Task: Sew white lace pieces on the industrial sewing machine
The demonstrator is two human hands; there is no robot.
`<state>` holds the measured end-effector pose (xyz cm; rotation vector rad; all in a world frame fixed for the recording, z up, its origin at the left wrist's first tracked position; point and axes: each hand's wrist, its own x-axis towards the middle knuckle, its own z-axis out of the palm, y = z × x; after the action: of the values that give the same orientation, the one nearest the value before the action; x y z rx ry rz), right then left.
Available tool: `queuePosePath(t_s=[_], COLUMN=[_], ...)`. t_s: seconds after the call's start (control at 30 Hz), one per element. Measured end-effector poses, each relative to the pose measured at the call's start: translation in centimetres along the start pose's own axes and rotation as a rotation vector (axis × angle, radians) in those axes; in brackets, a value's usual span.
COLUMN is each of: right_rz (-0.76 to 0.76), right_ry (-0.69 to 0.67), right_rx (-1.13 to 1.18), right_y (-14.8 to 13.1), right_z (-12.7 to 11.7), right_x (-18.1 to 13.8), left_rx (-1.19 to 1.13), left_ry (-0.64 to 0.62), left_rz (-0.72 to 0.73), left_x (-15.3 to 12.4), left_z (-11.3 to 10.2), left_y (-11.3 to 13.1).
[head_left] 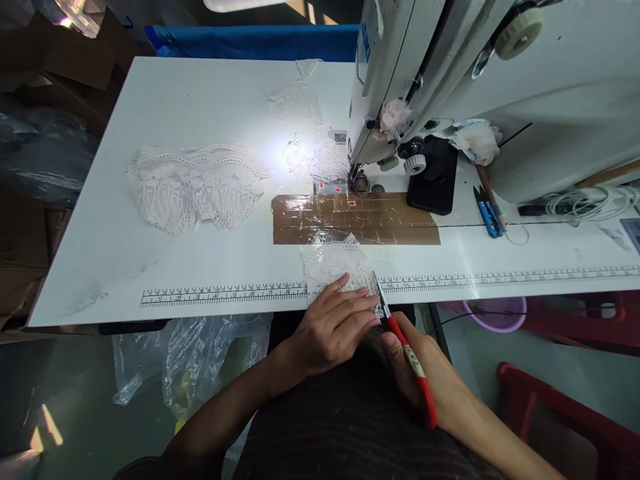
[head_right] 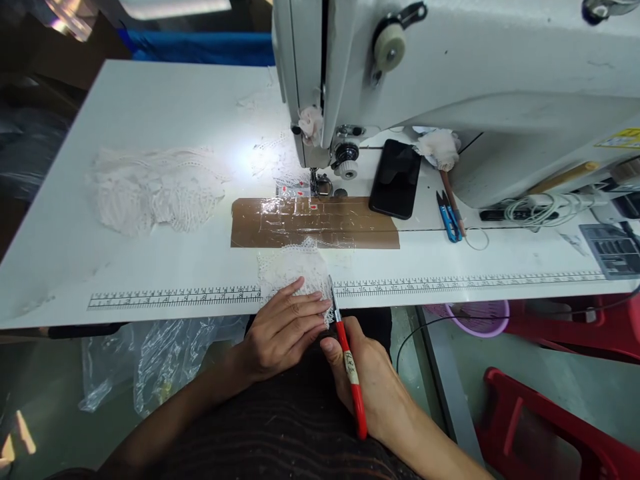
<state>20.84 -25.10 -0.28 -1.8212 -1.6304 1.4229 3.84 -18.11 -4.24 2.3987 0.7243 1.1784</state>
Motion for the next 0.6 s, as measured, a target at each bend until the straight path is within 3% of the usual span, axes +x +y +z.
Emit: queuePosePath(t_s=[0.13, 0.6], right_rz=[-0.039, 0.106], right_ry=[-0.001, -0.017], right_rx=[-0.049, -0.184], right_y=[-0.15, -0.68], right_z=[-0.37, -0.53], right_x=[-0.04, 0.27], left_rx=[-0.005, 0.0], left_ry=[0.002, 0.011], left_rz=[-0.002, 0.033], left_x=[0.05, -0.09], left_z=[-0.05, 0.08], left_y=[0.05, -0.09])
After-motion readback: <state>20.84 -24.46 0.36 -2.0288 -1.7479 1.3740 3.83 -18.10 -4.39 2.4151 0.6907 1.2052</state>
